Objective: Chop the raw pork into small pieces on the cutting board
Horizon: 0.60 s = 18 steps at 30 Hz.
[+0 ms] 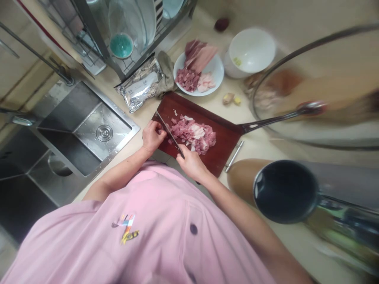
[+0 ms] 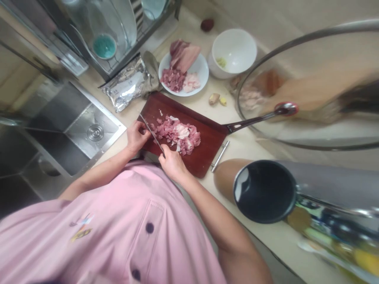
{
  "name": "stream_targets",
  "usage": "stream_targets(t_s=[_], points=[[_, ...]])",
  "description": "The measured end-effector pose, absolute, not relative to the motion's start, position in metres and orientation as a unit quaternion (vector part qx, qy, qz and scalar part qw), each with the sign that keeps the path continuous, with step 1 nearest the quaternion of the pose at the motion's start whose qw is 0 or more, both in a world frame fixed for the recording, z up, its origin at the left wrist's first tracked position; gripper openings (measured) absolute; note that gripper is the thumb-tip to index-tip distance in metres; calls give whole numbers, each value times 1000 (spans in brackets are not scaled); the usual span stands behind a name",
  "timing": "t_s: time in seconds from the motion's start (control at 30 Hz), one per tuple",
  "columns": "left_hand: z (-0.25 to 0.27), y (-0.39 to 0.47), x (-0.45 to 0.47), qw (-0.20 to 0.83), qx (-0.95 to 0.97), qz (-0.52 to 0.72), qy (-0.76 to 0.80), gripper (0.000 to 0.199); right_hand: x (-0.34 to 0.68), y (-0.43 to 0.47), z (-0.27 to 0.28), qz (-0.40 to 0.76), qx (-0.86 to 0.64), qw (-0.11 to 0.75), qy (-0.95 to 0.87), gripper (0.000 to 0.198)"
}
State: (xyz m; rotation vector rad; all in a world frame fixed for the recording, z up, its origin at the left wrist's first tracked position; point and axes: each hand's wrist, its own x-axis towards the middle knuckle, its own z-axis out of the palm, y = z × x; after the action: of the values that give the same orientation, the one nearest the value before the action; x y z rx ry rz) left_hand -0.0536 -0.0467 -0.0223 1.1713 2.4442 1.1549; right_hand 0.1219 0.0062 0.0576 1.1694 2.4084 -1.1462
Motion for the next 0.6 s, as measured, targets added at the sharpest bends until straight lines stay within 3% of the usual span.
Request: stream_targets(t_s=[0.17,0.4,0.6], points=[[-22,-46,-53,94,381,394,831,10,112,15,59,-389,407,50,825,44],[-24,-46,-53,92,386,393,830,10,136,3,80,-391,392,121,824,45],[-22,-46,-56,104,402,390,822,11,102,9,63,-381,383,107,835,42]])
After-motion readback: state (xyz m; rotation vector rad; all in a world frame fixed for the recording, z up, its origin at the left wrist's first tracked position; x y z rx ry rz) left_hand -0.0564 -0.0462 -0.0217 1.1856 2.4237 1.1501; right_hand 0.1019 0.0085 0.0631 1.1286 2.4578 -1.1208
